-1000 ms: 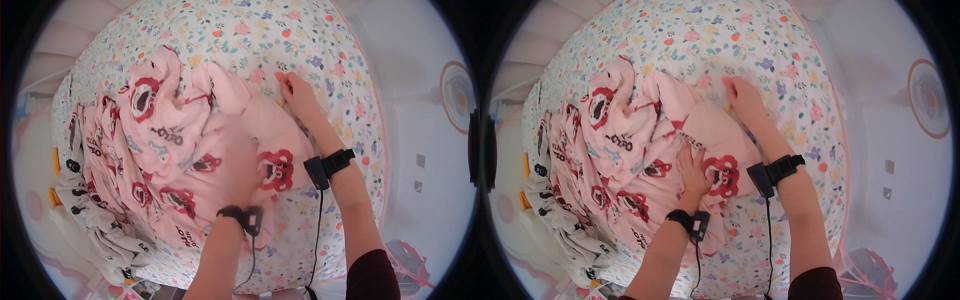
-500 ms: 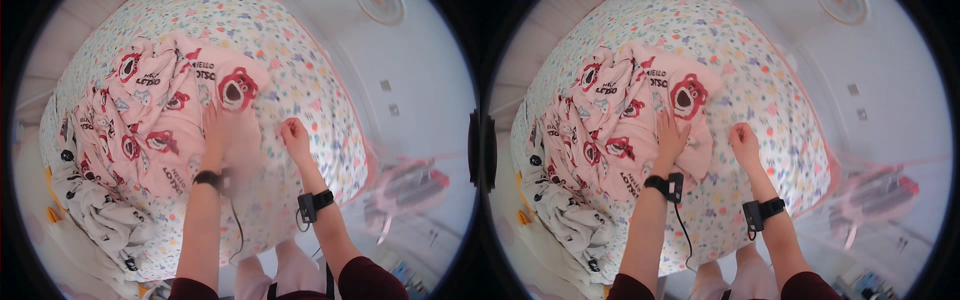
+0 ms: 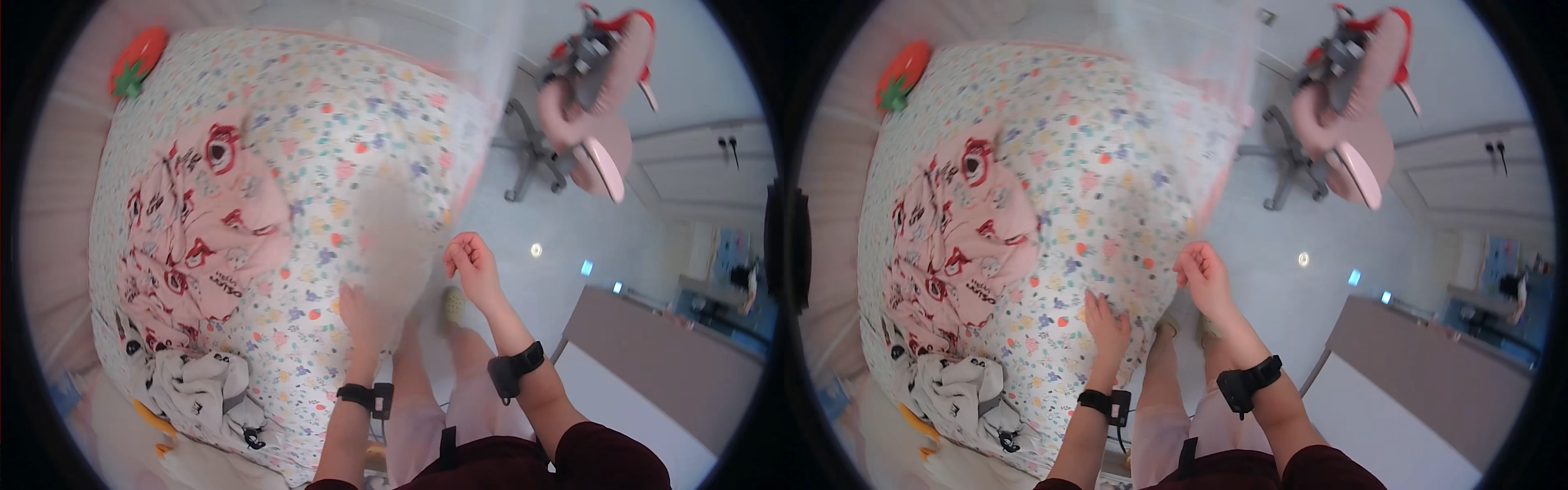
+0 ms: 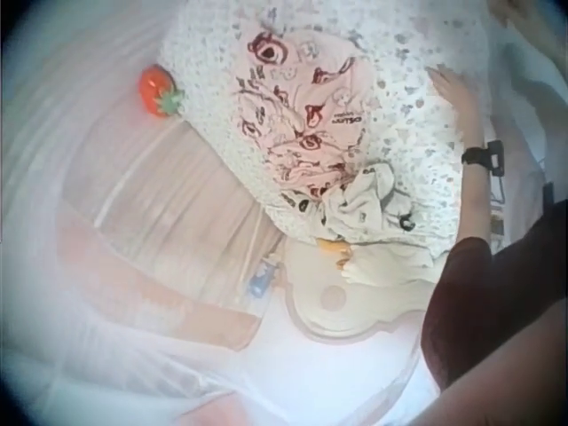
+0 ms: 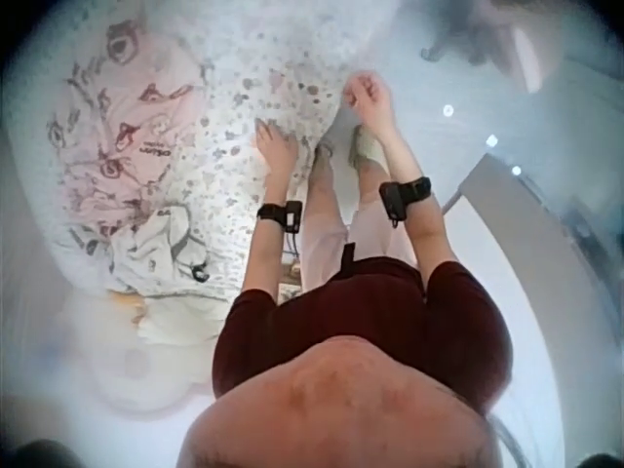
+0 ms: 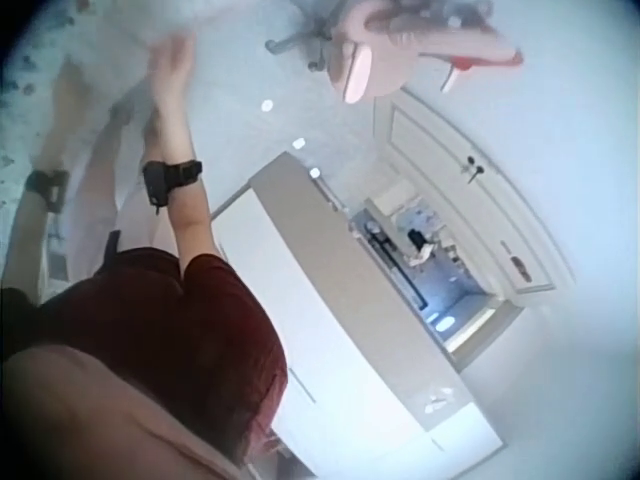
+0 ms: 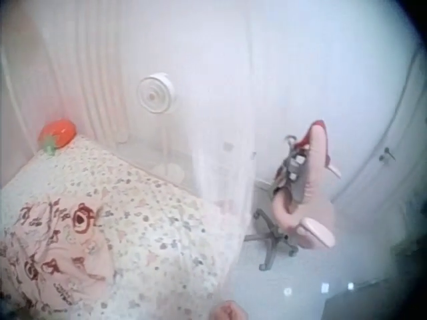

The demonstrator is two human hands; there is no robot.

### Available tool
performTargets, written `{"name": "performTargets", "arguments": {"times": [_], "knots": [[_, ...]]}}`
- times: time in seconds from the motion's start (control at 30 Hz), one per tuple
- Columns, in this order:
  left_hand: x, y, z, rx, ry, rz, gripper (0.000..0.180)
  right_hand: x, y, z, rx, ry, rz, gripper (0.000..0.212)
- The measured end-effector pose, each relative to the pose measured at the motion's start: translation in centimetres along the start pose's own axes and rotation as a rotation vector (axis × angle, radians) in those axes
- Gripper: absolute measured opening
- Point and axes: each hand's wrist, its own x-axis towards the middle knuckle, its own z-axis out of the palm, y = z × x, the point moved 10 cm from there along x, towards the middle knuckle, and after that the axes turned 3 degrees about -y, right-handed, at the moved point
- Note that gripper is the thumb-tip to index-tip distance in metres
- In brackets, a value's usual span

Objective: The person is folding various laundry items, including a patterned pillowcase and a white blanket with black character prints, on a child's bed.

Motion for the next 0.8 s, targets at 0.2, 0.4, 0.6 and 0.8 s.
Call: {"name": "performTargets", "arguments": {"times": [0.2, 0.4, 0.6, 0.8], "knots": [[-3.6, 18.1, 6.1, -0.245, -0.224, 0.267, 0.055, -6.1, 4.3, -23.0, -0.123, 0.400, 0.045, 0.006], [-7.6, 30.6, 11.9, -0.175, -0.299, 0.500, 0.049, -16.9, 8.3, -43.4, -0.352, 0.704, 0.244, 0.015], [-11.7, 39.6, 16.2, -0.333, -0.417, 0.489, 0.052, -29.0, 7.0, -55.1, -0.634, 1.101, 0.030, 0.026], [-14.8, 43.2, 17.9, -0.213, -0.411, 0.616, 0.053, -36.5, 12.0, -59.8, -0.271, 1.061, 0.381, 0.029]]}}
